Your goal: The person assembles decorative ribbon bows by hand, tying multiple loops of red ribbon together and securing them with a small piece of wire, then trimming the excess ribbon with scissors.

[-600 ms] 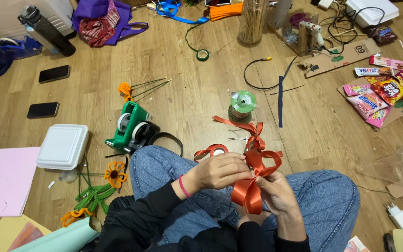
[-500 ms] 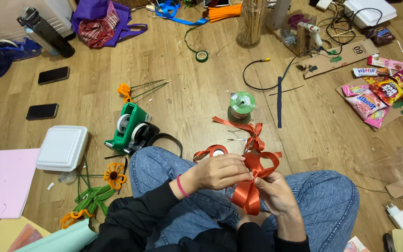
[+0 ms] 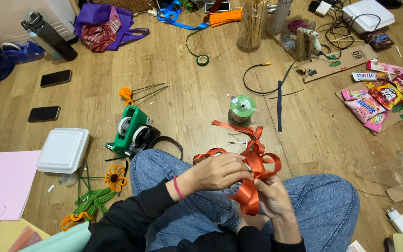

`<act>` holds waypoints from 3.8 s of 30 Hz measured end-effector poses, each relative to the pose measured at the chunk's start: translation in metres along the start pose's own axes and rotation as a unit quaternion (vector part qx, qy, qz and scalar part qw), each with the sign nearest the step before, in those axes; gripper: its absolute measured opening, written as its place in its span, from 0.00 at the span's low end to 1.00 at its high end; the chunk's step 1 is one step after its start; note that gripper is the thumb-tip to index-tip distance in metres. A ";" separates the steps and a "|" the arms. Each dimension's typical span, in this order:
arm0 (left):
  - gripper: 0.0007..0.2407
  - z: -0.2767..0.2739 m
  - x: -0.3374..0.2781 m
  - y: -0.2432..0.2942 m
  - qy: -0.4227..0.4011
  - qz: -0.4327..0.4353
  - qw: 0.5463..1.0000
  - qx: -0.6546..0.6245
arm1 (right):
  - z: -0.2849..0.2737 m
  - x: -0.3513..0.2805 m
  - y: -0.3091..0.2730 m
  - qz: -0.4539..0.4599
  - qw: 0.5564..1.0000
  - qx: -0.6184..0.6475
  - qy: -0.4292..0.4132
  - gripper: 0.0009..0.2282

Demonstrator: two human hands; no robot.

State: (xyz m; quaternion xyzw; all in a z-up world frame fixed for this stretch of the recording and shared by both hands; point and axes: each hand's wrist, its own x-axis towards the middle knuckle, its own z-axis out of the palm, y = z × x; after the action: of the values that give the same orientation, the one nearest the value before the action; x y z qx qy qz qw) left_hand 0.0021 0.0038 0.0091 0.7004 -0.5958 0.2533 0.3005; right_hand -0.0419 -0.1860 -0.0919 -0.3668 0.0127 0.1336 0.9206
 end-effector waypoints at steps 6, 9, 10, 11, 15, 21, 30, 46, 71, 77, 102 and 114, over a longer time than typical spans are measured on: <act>0.12 0.004 0.001 0.006 0.073 -0.019 0.997 -0.033 | 0.015 -0.001 0.000 -0.058 0.995 0.030 -0.078 0.07; 0.10 0.026 -0.014 -0.004 0.101 0.021 0.994 0.019 | 0.018 -0.002 0.002 -0.072 0.994 -0.007 -0.076 0.08; 0.10 0.030 -0.019 -0.006 0.101 0.022 0.994 0.020 | 0.021 -0.002 0.003 -0.072 0.994 -0.008 -0.077 0.08; 0.10 0.035 -0.023 -0.008 0.105 0.010 0.994 0.022 | 0.023 -0.002 0.003 -0.069 0.995 0.010 -0.069 0.08; 0.10 0.050 -0.037 -0.020 0.115 0.000 0.993 0.016 | 0.012 0.001 0.017 -0.054 0.997 0.050 0.017 0.04; 0.11 0.058 -0.058 -0.035 0.117 0.000 0.991 0.068 | 0.028 0.009 0.017 -0.020 0.990 0.051 0.131 0.08; 0.07 0.026 -0.029 -0.016 0.123 0.013 0.980 0.153 | 0.041 0.016 0.031 -0.095 0.970 0.047 0.220 0.09; 0.05 0.042 -0.033 -0.021 0.090 -0.021 0.994 0.062 | 0.039 0.013 0.027 -0.055 0.958 0.015 0.282 0.08; 0.14 0.053 -0.017 0.020 -0.053 -0.500 0.851 -0.151 | 0.036 0.017 0.034 -0.057 0.950 -0.006 0.308 0.10; 0.12 0.052 -0.021 0.016 -0.063 -0.512 0.841 -0.164 | 0.031 0.021 0.038 -0.076 0.948 -0.017 0.309 0.10; 0.22 0.036 -0.038 -0.020 0.146 -0.525 0.611 -0.575 | 0.010 0.064 0.017 -0.097 0.985 -0.032 0.140 0.07; 0.14 -0.022 -0.022 0.017 -0.077 -0.576 0.782 -0.226 | 0.024 0.054 -0.018 -0.215 0.948 -0.043 0.229 0.04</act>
State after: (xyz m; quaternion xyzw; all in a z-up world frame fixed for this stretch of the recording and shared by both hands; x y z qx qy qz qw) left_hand -0.0179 0.0330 0.0110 0.8424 -0.1430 -0.1634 0.4931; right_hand 0.0131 -0.1698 -0.0687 -0.4206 0.1382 -0.1552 0.8831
